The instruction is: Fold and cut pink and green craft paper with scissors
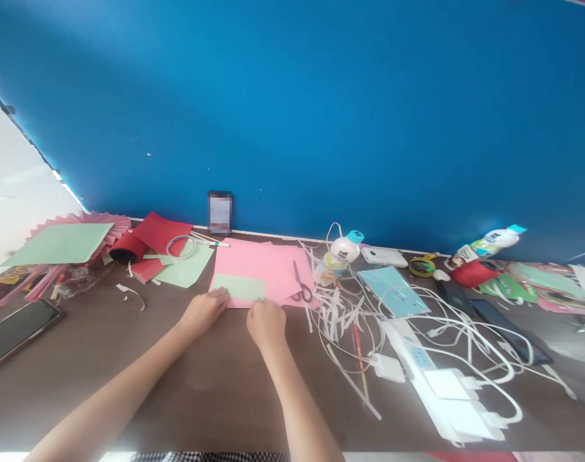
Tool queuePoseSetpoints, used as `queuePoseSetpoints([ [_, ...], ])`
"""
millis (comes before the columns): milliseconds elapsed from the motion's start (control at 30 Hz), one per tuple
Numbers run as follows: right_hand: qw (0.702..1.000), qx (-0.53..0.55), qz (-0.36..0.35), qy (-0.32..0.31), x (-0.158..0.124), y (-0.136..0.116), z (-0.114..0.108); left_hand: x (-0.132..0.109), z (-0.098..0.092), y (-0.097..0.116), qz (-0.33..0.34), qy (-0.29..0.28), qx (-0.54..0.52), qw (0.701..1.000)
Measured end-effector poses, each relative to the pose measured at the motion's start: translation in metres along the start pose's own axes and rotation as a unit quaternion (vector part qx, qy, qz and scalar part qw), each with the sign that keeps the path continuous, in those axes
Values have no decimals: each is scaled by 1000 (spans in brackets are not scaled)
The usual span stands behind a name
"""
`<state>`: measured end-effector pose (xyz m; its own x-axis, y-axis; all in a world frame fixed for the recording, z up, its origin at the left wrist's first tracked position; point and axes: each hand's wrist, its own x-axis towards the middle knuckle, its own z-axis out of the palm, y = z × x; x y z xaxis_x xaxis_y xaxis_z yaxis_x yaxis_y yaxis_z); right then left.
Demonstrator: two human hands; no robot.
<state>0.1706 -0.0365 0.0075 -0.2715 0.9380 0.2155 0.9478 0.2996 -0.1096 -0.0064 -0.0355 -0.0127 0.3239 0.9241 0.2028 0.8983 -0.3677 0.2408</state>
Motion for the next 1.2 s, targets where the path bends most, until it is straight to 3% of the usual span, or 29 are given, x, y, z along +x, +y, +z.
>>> queuePoseSetpoints([
  [167,998,17,-4,60,2,-1,-4,-1,-4,-9,96,1,63,993],
  [267,985,125,-7,120,3,-3,-6,0,-2,-15,110,39,68,991],
  [333,962,251,26,107,5,-3,-6,0,0,-15,113,99,52,987],
  [400,909,407,75,50,7,-4,-5,-1,1,-14,121,167,28,978],
  [500,780,606,155,-18,11,-6,0,-2,3,-9,151,218,-25,964],
  [600,662,719,212,6,16,-8,7,-4,5,-2,157,222,-110,956],
  [700,606,759,232,58,18,-10,10,-5,7,8,35,301,-231,925],
  [767,592,762,245,92,18,-11,10,-4,7,15,-84,345,-351,866],
  [800,588,763,248,102,17,-12,10,-3,7,19,-130,334,-425,831],
  [900,588,769,234,89,15,-17,11,2,5,24,-191,203,-614,738],
  [967,599,768,219,62,14,-22,13,5,5,22,-215,151,-649,714],
  [1100,624,754,203,33,13,-24,20,6,9,14,-252,124,-660,696],
  [1200,623,749,220,55,15,-19,22,6,9,10,-263,115,-707,646],
])
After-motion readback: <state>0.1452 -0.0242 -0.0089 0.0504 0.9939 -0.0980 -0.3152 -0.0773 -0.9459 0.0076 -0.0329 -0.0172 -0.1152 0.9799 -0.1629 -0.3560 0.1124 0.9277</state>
